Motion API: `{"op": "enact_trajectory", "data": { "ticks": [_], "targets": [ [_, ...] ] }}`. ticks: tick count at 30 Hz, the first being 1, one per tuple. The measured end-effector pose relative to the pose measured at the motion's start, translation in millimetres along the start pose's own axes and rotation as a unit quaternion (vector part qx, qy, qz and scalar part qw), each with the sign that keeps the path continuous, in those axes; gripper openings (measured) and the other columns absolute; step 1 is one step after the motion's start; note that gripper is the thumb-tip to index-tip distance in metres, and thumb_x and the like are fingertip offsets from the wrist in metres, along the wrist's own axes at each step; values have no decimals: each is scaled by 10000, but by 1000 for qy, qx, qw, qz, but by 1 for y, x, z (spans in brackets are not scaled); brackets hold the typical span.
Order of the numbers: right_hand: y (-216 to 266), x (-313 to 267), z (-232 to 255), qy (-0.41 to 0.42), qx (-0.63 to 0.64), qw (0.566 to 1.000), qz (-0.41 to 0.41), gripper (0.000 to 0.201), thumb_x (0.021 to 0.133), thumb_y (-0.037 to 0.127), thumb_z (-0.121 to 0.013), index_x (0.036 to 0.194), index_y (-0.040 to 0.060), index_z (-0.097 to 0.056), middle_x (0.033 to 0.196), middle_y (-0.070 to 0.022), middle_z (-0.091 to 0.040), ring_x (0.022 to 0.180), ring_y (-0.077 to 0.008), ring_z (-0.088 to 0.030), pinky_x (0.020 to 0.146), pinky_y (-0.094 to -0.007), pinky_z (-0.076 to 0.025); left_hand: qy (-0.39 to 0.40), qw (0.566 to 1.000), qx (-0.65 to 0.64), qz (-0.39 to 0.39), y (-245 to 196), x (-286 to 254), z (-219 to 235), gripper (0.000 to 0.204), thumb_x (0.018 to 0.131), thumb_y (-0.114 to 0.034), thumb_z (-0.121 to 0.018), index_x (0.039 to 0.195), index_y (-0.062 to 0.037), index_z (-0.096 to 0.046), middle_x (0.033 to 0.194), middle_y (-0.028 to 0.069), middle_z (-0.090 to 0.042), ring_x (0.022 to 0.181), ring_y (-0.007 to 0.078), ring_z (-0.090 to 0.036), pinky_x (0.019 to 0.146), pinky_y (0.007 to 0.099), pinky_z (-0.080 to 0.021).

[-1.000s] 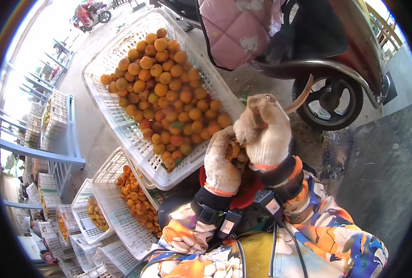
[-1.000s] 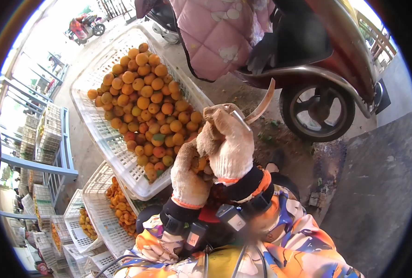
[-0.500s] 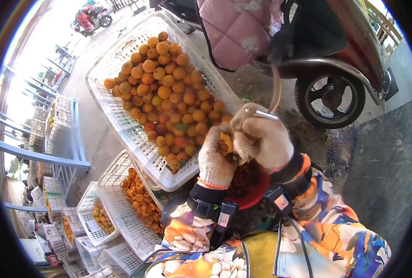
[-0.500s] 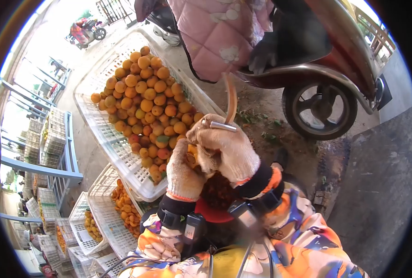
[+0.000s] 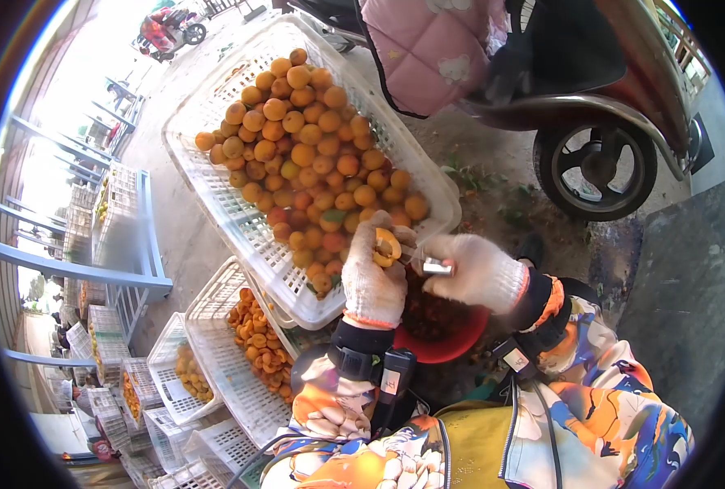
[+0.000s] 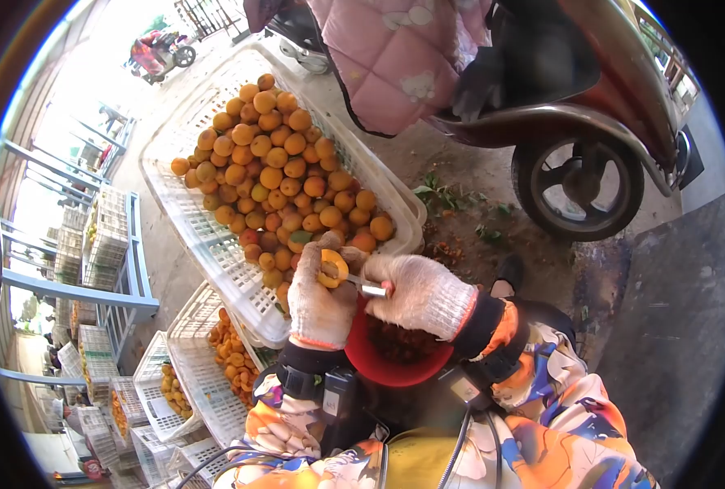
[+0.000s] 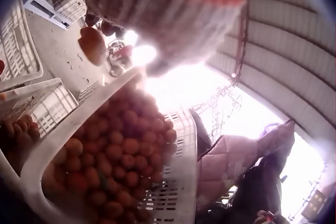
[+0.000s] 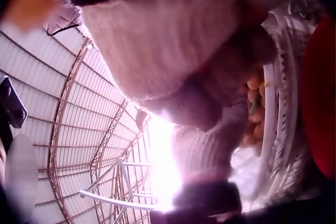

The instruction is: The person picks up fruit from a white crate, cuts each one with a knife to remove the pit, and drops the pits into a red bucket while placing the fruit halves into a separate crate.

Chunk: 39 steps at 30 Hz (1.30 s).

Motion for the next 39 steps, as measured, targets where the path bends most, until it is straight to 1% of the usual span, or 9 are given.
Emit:
{"op": "enact_trajectory", "data": {
  "ticks": [3, 5, 13, 19, 23, 25, 31, 36, 39],
  "targets": [
    [4, -2, 6, -192, 141, 971, 18, 252, 803, 128, -685, 1047, 83, -639, 879, -149, -656, 798, -345, -643, 723, -400, -530, 62, 922, 344, -168, -12, -18, -20, 311, 996, -227, -587, 1226, -17, -586, 1103, 116, -638, 865, 210, -638, 828, 291, -517],
    [3, -1, 2, -193, 60, 979, 13, 276, 801, 147, -691, 1067, 94, -639, 854, -138, -666, 804, -348, -656, 719, -406, -536, 8, 966, -228, 120, 20, -23, -30, 319, 1012, -246, -555, 1256, -41, -580, 1074, 123, -648, 874, 211, -647, 805, 291, -526],
    [-7, -13, -15, 168, 40, 985, -28, 286, 779, 68, -593, 1062, 58, -639, 798, -123, -676, 779, -265, -701, 693, -386, -549, -57, 948, -271, 155, 23, 9, 13, 371, 937, -286, -638, 1239, -79, -579, 1021, 131, -659, 875, 289, -656, 792, 453, -541],
    [-30, -14, 47, -151, 61, 986, -39, 162, 868, 97, -610, 1018, 40, -630, 774, -83, -628, 626, -178, -591, 591, -317, -488, -24, 981, -191, 34, -53, 4, 70, 278, 972, -281, -586, 1188, -110, -623, 994, 84, -669, 774, 202, -622, 633, 293, -434],
    [-16, -34, 75, -176, 380, 898, -139, 156, 913, 116, -595, 1058, 68, -624, 771, -12, -609, 575, -92, -566, 524, -238, -452, -218, 964, 142, -49, -102, -7, 177, 316, 965, -188, -577, 1255, -65, -596, 1032, 86, -675, 833, 175, -658, 720, 306, -521],
    [-6, -34, 90, -231, 555, 799, -23, 176, 922, 119, -579, 1078, 47, -614, 787, -44, -613, 575, -138, -587, 513, -271, -478, -218, 781, 565, -152, -121, -3, 208, 425, 939, -155, -593, 1339, -19, -544, 1127, 129, -668, 998, 232, -657, 865, 335, -531],
    [-45, -30, 47, -264, 623, 717, -166, 268, 952, 208, -623, 1147, 27, -588, 803, -79, -609, 499, -179, -562, 478, -343, -509, -14, 909, 412, -55, -97, 11, 120, 410, 919, -94, -569, 1316, 8, -584, 1204, 156, -658, 1090, 244, -632, 975, 347, -486],
    [-16, -23, 62, -243, 594, 764, -71, 276, 974, 169, -572, 1223, 53, -577, 754, -31, -576, 476, -105, -512, 441, -262, -449, 121, 818, 549, -117, -25, 79, 45, 423, 868, -232, -629, 1257, -65, -639, 1204, 192, -667, 1118, 342, -639, 991, 409, -487],
    [-24, -14, 60, -250, 583, 767, -98, 262, 968, 161, -573, 1214, 71, -586, 740, 0, -557, 485, -72, -479, 439, -222, -407, 165, 588, 790, -52, 6, 114, 3, 532, 861, -338, -647, 1339, -113, -589, 1281, 187, -637, 1173, 333, -612, 1011, 427, -462]
  ]
}}
Point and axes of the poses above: each hand's wrist, its own x-axis towards the middle knuckle, its own z-axis out of the back of the hand, y = z × x, the point moved 5 cm from there along x, towards the middle knuckle
